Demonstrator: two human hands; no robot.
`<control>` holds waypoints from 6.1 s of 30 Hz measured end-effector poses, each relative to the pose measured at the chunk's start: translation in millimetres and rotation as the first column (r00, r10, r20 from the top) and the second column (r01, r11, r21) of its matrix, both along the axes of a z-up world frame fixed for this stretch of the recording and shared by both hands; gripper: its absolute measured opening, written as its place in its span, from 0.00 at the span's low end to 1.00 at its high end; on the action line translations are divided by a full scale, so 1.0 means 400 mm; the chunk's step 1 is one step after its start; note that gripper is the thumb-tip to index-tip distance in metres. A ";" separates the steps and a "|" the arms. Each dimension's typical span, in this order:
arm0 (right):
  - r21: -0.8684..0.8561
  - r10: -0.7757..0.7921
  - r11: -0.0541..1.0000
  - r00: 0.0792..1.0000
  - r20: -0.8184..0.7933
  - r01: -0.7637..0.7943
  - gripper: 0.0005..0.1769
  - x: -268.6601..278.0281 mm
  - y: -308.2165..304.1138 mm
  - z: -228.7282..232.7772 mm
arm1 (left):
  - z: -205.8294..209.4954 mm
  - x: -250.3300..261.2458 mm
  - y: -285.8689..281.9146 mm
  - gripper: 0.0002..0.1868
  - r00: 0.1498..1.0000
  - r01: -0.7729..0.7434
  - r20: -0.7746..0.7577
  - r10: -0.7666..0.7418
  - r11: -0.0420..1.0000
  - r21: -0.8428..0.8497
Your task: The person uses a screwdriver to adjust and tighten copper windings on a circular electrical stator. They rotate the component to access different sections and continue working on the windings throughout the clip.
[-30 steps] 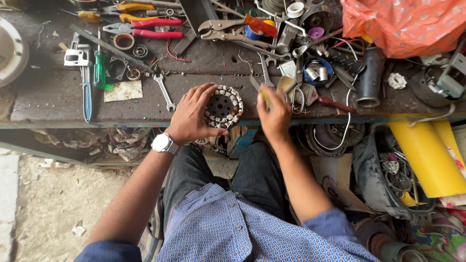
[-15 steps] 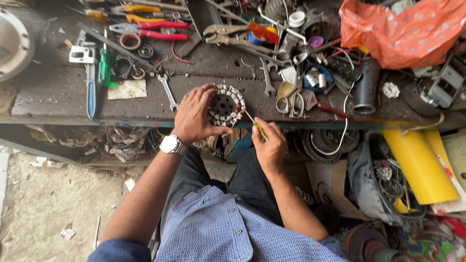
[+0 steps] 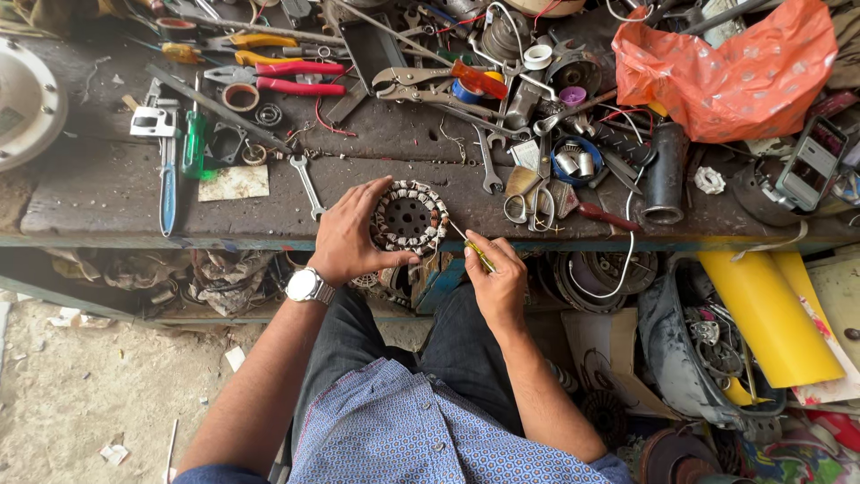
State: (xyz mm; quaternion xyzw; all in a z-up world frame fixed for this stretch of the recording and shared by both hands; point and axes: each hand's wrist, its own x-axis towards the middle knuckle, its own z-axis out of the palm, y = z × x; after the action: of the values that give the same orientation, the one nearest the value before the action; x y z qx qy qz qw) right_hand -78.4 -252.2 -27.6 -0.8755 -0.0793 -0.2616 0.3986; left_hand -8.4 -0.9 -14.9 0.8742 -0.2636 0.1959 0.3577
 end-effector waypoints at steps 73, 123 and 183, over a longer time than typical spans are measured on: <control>0.050 -0.089 0.995 0.996 0.015 0.088 0.13 0.019 -0.002 0.021 | -0.016 0.002 -0.002 0.59 0.998 0.036 0.046 -0.037 0.999 0.023; -0.193 -0.081 0.969 0.938 0.337 0.154 0.13 0.276 -0.048 -0.010 | 0.059 0.053 -0.104 0.08 0.937 0.319 -0.101 -0.334 0.938 -0.139; 0.120 0.000 0.993 1.000 0.004 -0.001 0.11 -0.013 0.008 0.010 | 0.031 0.042 0.016 0.70 0.993 0.070 -0.098 -0.062 0.994 0.079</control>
State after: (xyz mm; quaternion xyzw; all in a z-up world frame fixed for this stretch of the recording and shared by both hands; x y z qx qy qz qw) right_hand -83.5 -249.2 -23.6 -0.8493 -0.0645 -0.2674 0.4505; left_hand 8.3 5.6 -2.5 0.8874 -0.2828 0.1308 0.3397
